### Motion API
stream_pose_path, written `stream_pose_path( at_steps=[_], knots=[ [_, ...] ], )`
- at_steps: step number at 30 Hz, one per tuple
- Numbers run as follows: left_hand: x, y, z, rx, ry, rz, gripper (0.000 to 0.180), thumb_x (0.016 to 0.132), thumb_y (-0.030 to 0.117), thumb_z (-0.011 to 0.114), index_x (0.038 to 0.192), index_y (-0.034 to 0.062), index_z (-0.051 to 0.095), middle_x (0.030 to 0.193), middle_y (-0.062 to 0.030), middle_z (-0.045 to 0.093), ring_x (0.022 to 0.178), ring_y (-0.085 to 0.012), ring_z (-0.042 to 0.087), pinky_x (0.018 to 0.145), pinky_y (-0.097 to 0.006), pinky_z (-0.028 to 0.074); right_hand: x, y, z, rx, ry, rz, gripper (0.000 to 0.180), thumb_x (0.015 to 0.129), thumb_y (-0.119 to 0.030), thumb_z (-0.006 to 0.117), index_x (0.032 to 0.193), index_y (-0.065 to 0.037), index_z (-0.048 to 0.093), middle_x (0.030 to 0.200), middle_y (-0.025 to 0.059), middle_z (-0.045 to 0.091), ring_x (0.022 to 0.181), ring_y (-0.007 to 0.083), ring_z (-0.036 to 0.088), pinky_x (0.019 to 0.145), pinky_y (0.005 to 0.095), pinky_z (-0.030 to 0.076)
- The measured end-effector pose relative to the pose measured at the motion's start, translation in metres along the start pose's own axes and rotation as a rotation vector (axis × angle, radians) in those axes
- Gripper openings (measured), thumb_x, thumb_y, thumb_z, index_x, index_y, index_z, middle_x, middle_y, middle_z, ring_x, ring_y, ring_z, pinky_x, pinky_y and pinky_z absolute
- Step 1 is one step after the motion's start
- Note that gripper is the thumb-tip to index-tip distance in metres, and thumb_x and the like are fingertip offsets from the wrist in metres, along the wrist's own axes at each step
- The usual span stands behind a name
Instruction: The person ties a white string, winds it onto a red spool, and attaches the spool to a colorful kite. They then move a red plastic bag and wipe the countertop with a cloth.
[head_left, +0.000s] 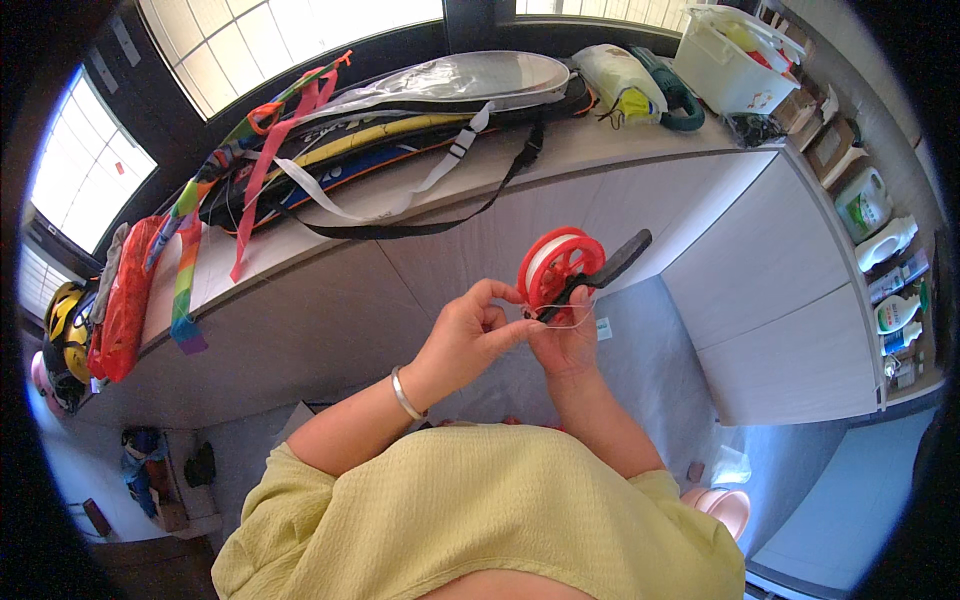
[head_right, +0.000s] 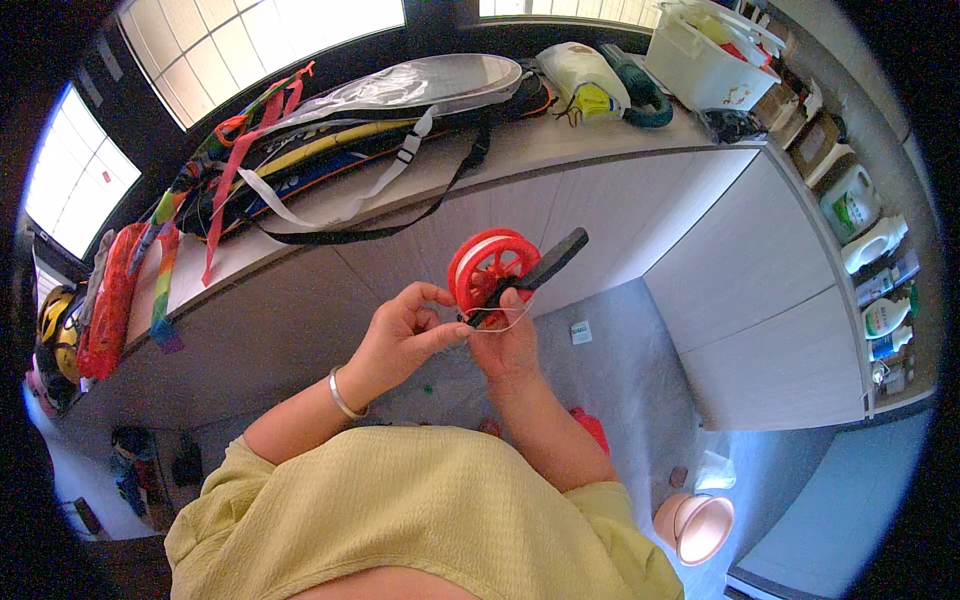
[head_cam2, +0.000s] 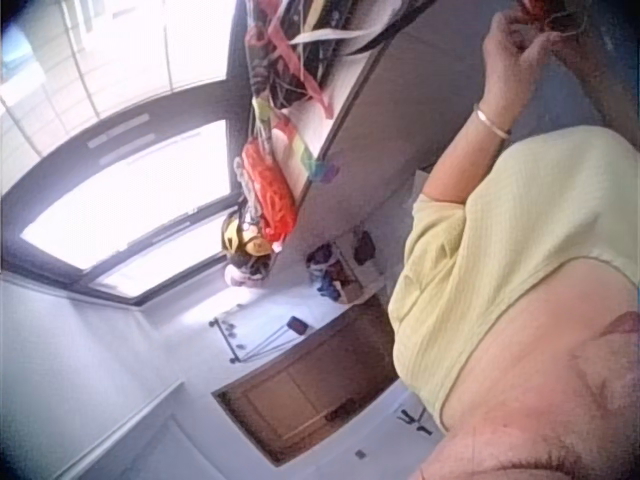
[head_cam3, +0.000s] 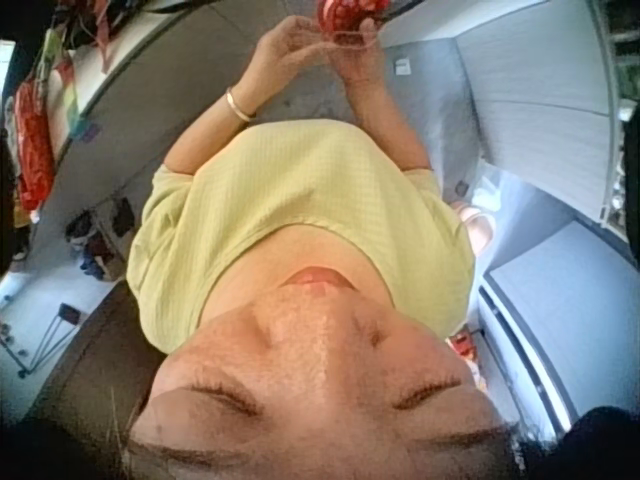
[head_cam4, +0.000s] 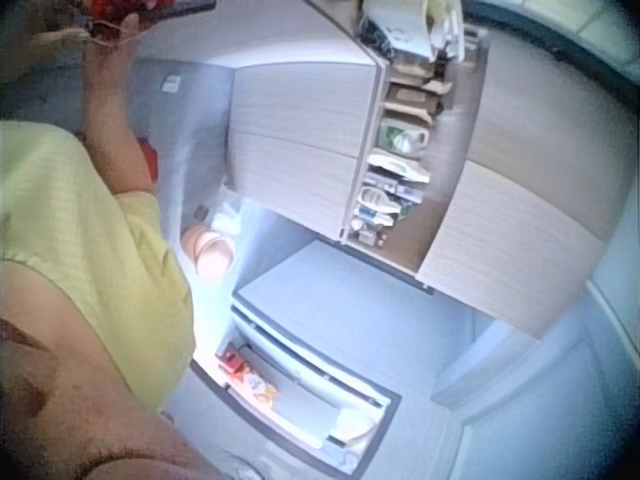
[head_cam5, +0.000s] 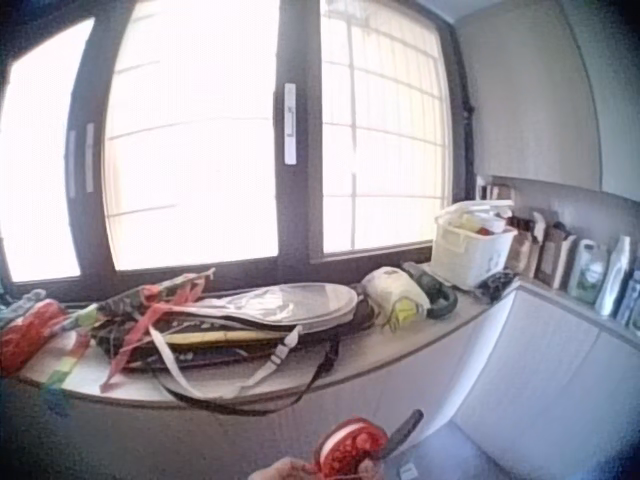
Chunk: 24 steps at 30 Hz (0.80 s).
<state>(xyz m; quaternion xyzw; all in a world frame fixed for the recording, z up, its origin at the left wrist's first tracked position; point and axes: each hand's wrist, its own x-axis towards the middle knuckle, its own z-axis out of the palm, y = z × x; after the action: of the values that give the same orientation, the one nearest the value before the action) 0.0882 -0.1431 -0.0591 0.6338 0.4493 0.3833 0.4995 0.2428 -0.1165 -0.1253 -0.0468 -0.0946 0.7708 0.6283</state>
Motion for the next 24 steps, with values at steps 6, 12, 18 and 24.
stream_pose_path(
  at_steps=[6, 12, 18, 24],
  knots=[
    [0.013, -0.014, -0.004, -0.038, 0.023, -0.012, 0.021, 0.09, 0.013, 0.064, 0.106, 0.0003, 0.058, 0.078, 0.0029, 0.061, 0.066, -0.0015, 0.051, 0.056, -0.017, 0.041, 0.003, 0.008, 0.009, -0.245, -0.097, -0.037, 0.048, 0.075, -0.02, 0.077, 0.117, -0.01, 0.055, 0.114, 0.0042, 0.061, 0.106, 0.0206, 0.058, 0.093, 0.0365, 0.047],
    [0.022, -0.017, -0.03, -0.099, 0.114, 0.05, 0.019, 0.09, 0.009, 0.062, 0.107, 0.0001, 0.06, 0.086, 0.0003, 0.065, 0.079, -0.0034, 0.058, 0.067, -0.019, 0.046, -0.016, 0.007, -0.024, -0.499, -0.098, 0.21, 0.041, 0.085, -0.006, 0.063, 0.124, -0.008, 0.053, 0.131, 0.0061, 0.052, 0.119, 0.0224, 0.051, 0.099, 0.0371, 0.043],
    [0.019, -0.013, -0.056, -0.006, 0.147, 0.09, 0.02, 0.089, 0.012, 0.065, 0.104, -0.0005, 0.06, 0.075, -0.0007, 0.061, 0.067, -0.0046, 0.054, 0.059, -0.02, 0.043, -0.055, -0.054, -0.025, -0.805, 0.053, 0.449, 0.039, 0.087, -0.003, 0.06, 0.125, -0.005, 0.053, 0.133, 0.0082, 0.051, 0.12, 0.023, 0.05, 0.095, 0.0376, 0.047],
    [0.023, -0.01, -0.058, 0.107, 0.054, 0.105, 0.024, 0.087, 0.018, 0.067, 0.103, 0.0012, 0.06, 0.068, -0.0055, 0.059, 0.06, -0.0096, 0.052, 0.056, -0.025, 0.044, -0.041, -0.096, 0.008, -1.768, 0.185, -0.308, 0.053, 0.079, -0.016, 0.073, 0.126, -0.005, 0.052, 0.131, 0.0118, 0.052, 0.115, 0.0238, 0.054, 0.091, 0.038, 0.049]
  ],
)
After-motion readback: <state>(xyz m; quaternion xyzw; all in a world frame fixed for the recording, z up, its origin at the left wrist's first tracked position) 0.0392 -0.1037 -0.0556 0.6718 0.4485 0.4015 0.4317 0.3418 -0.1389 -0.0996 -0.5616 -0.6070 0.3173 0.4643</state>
